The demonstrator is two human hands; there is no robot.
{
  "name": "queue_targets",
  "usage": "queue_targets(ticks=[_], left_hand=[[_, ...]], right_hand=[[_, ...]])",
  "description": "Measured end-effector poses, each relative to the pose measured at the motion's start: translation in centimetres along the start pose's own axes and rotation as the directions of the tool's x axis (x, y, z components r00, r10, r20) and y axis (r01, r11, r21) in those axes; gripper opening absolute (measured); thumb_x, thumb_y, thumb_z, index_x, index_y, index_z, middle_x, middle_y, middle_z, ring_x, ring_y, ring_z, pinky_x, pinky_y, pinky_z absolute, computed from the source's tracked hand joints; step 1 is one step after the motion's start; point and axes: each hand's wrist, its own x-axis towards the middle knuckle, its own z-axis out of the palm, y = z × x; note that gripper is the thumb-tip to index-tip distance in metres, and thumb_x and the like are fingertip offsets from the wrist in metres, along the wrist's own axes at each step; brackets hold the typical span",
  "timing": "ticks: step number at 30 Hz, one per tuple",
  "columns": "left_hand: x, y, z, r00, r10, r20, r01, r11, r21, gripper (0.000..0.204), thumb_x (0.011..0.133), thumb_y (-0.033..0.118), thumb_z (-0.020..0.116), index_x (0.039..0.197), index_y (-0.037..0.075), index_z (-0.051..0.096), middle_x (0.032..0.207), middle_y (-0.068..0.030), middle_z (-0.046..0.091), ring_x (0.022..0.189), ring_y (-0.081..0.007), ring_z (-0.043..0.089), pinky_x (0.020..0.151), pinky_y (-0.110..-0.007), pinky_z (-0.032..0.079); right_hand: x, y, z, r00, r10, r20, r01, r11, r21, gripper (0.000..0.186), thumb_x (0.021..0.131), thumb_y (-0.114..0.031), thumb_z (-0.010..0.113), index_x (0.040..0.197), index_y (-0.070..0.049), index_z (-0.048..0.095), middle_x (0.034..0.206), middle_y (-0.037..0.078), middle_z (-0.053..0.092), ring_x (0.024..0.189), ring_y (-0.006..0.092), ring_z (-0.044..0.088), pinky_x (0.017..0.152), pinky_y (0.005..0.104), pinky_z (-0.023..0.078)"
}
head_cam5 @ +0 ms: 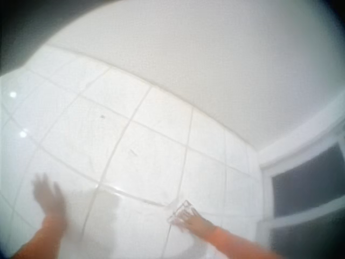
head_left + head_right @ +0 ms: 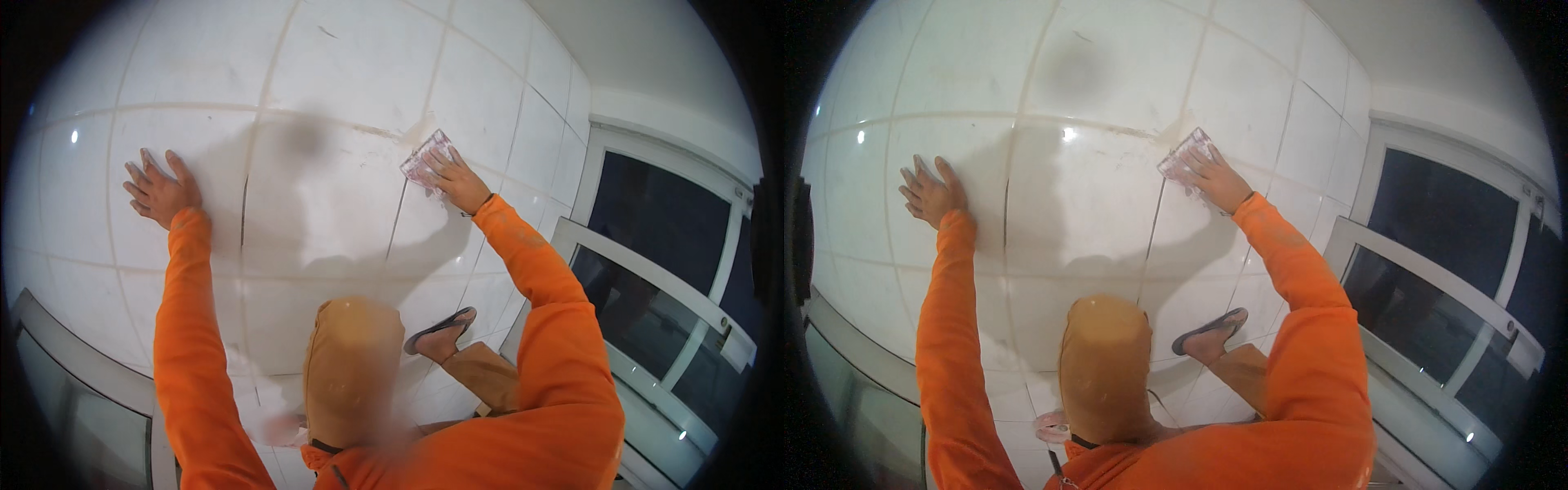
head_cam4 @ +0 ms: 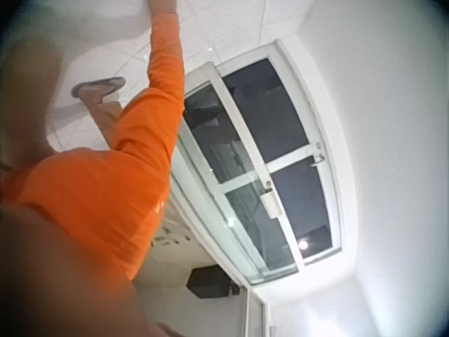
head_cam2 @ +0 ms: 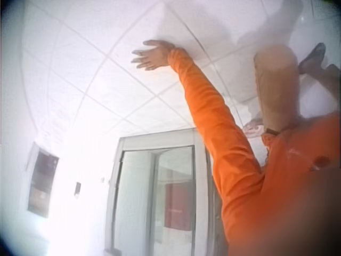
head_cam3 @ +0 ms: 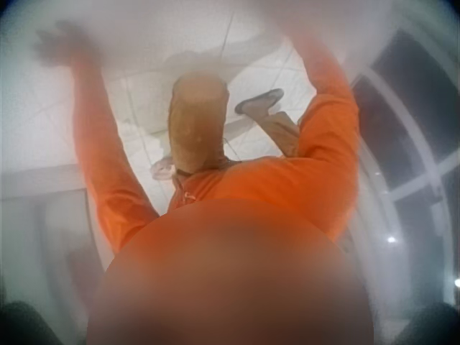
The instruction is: The person applies grout to the joints between white wall tiles using a grout float. They repeatedly scoop grout from a bucket, spread it into the tile gaps, and smooth the surface. The person works on multiple sections of the tiled wall, moving along the wall as they progress.
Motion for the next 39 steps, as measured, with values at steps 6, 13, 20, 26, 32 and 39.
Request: queue_targets(ticks=[6, 13, 20, 26, 32, 39], left_hand=[[0.5, 0.2, 0.7, 0.999, -0.010, -0.033, 0.010, 1.000, -0.008, 0.065, 0.102, 0.060, 0.034, 0.158, 0.026, 0.036, 0.168, -0.0079, 0.024, 0.156, -0.0342, 0.014, 0.126, -0.052, 0.011], [0.6, 0.2, 1.1, 0.999, 0.001, -0.033, -0.001, 1.000, 0.006, 0.065, 0.103, 0.060, 0.034, 0.158, 0.027, 0.036, 0.168, -0.0077, 0.024, 0.156, -0.0345, 0.015, 0.126, -0.052, 0.011], [0.5, 0.5, 1.1, 0.999, 0.003, -0.042, -0.002, 1.000, 0.025, 0.065, 0.103, 0.061, 0.034, 0.158, 0.027, 0.034, 0.168, -0.0073, 0.024, 0.156, -0.0343, 0.016, 0.126, -0.052, 0.012], [0.5, 0.1, 1.4, 0.998, 0.003, -0.062, -0.001, 1.000, 0.028, 0.067, 0.102, 0.064, 0.032, 0.158, 0.028, 0.035, 0.168, -0.0070, 0.025, 0.155, -0.0348, 0.018, 0.125, -0.053, 0.014], [0.7, 0.1, 1.8, 0.998, 0.017, -0.064, -0.015, 0.999, 0.032, 0.067, 0.102, 0.064, 0.033, 0.158, 0.027, 0.035, 0.167, -0.0079, 0.026, 0.154, -0.0357, 0.020, 0.125, -0.053, 0.016], [0.2, 0.5, 0.9, 1.000, -0.002, -0.029, 0.003, 0.998, 0.061, 0.065, 0.103, 0.061, 0.034, 0.158, 0.027, 0.035, 0.168, -0.0088, 0.025, 0.154, -0.0363, 0.018, 0.125, -0.053, 0.015]], right_hand=[[2.8, 0.3, -5.4, 0.937, 0.348, 0.031, -0.349, 0.937, 0.025, 0.070, 0.087, 0.004, 0.051, 0.150, -0.026, 0.049, 0.151, 0.014, 0.051, 0.141, 0.0336, 0.046, 0.119, 0.0498, 0.035], [13.7, -1.5, -10.3, 0.542, 0.712, 0.447, -0.807, 0.590, 0.039, 0.083, 0.078, 0.008, 0.045, 0.155, -0.021, 0.040, 0.141, 0.022, 0.057, 0.125, 0.0392, 0.058, 0.105, 0.0392, 0.048], [3.8, -10.8, -1.0, 0.924, 0.365, 0.111, -0.367, 0.930, -0.009, 0.082, 0.082, 0.005, 0.048, 0.158, -0.022, 0.036, 0.146, 0.022, 0.052, 0.127, 0.0383, 0.057, 0.105, 0.0431, 0.048], [4.0, -12.0, -5.3, 0.806, 0.508, 0.302, -0.590, 0.719, 0.367, 0.077, 0.085, 0.002, 0.052, 0.156, -0.023, 0.039, 0.144, 0.021, 0.055, 0.126, 0.0415, 0.057, 0.094, 0.0453, 0.056], [11.5, -9.4, -0.9, 0.881, 0.449, -0.147, -0.448, 0.893, 0.043, 0.071, 0.092, -0.007, 0.056, 0.158, -0.015, 0.032, 0.151, 0.029, 0.045, 0.132, 0.0487, 0.051, 0.096, 0.0550, 0.053], [9.9, -15.1, 2.1, 0.928, 0.346, 0.140, -0.326, 0.934, -0.148, 0.072, 0.094, -0.022, 0.062, 0.157, -0.007, 0.032, 0.146, 0.034, 0.046, 0.135, 0.0489, 0.048, 0.106, 0.0640, 0.043]])
